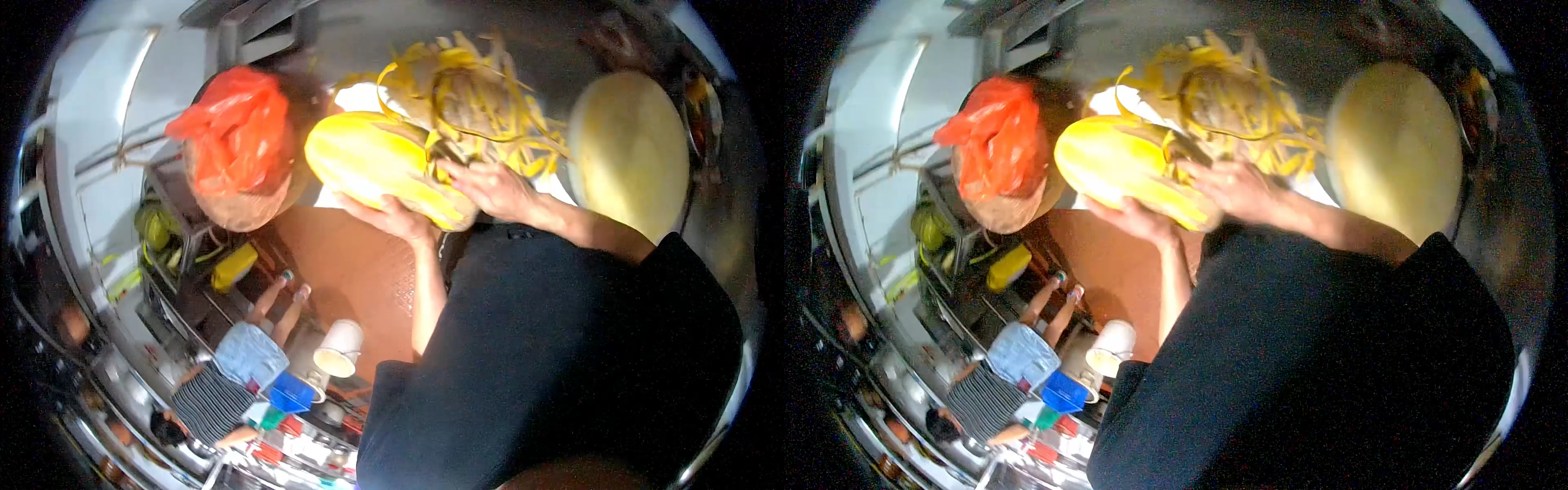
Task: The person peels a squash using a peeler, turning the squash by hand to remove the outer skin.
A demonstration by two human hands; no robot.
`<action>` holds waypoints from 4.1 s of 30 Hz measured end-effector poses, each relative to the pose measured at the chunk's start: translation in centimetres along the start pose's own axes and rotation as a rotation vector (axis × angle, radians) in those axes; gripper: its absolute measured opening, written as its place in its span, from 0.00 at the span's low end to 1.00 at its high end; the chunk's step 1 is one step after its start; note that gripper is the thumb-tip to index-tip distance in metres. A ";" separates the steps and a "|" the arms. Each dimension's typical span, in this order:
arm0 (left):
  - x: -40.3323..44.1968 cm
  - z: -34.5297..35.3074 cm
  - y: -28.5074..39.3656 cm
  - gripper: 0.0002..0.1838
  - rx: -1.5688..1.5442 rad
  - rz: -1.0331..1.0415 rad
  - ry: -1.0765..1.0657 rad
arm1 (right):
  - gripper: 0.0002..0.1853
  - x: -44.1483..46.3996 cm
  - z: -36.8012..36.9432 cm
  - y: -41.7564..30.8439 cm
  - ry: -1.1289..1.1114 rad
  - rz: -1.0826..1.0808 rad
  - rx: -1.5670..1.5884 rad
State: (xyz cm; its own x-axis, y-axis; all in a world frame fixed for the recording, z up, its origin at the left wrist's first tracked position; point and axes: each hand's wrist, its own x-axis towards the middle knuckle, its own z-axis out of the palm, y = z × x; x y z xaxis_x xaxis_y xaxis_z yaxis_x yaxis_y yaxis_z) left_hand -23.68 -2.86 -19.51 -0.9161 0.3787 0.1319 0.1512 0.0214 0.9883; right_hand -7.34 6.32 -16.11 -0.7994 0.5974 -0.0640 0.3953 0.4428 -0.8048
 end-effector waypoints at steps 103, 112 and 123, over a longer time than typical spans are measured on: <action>4.7 0.8 5.5 0.44 0.532 -0.254 -0.313 | 0.27 -1.2 0.2 3.9 -0.194 0.149 0.362; 4.5 0.0 3.6 0.43 0.217 -0.278 -0.289 | 0.26 3.6 2.4 0.6 0.081 0.143 0.248; 5.2 -5.6 3.4 0.40 0.046 -0.270 -0.492 | 0.24 3.6 -0.8 6.7 0.179 0.224 0.301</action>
State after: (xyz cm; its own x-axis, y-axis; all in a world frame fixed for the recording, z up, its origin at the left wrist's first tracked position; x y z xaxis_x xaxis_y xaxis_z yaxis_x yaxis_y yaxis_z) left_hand -30.02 -6.02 -15.01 -0.6452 0.7407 -0.1876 -0.0385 0.2138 0.9761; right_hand -7.20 11.98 -21.29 -0.6067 0.7755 -0.1747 0.3793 0.0893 -0.9209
